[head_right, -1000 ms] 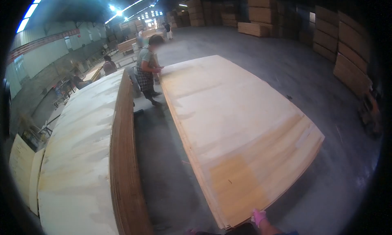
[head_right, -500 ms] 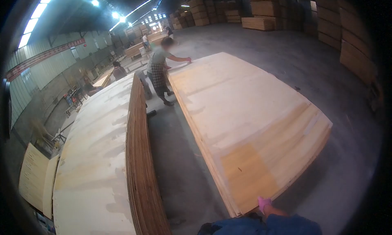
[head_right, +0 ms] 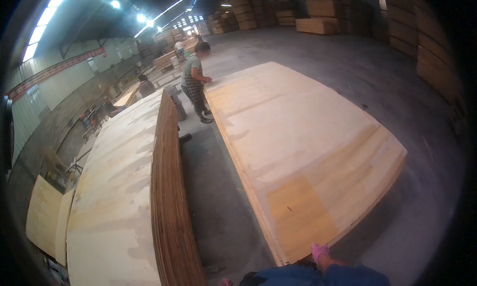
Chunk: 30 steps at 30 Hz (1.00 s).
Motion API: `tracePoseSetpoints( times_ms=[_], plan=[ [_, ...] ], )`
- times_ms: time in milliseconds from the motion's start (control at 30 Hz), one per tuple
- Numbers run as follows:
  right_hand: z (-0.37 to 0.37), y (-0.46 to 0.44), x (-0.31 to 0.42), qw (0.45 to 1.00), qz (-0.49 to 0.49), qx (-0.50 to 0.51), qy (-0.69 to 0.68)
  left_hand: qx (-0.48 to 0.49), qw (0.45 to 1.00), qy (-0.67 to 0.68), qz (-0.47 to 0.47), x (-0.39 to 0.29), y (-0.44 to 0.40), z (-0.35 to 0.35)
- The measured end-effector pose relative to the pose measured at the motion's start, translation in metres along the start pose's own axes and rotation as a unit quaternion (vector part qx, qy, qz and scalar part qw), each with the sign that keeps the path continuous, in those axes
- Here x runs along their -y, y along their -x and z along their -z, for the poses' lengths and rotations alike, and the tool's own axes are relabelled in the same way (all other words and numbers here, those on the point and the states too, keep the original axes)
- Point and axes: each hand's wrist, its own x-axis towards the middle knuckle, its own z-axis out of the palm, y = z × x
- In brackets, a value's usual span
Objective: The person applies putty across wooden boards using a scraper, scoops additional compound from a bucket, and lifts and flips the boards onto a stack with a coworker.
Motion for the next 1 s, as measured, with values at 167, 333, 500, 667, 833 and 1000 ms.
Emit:
tracePoseSetpoints(
  times_ms=[167, 333, 500, 667, 833, 1000],
  plan=[
    [-0.016, -0.047, -0.049, 0.997, 0.034, -0.017, 0.068, 0.002, 1.0, -0.007, 0.004, 0.0, 0.005, -0.002],
    [-0.015, -0.048, -0.052, 0.998, 0.022, -0.02, 0.058, 0.003, 1.0, -0.016, 0.009, -0.002, 0.003, -0.004],
    [-0.008, -0.036, -0.041, 0.991, 0.062, -0.048, 0.106, 0.002, 1.0, -0.011, 0.01, -0.003, 0.006, -0.007],
    [-0.004, -0.031, -0.034, 0.991, 0.068, -0.047, 0.103, 0.002, 1.0, -0.003, 0.013, 0.002, 0.009, -0.014],
    [0.007, 0.023, 0.006, 0.993, 0.04, -0.083, 0.08, -0.001, 1.0, 0.001, 0.016, 0.012, 0.015, -0.021],
    [0.01, 0.026, 0.012, 0.999, 0.044, 0.004, -0.021, -0.002, 1.0, 0.003, 0.025, 0.02, 0.018, -0.027]
  ],
)
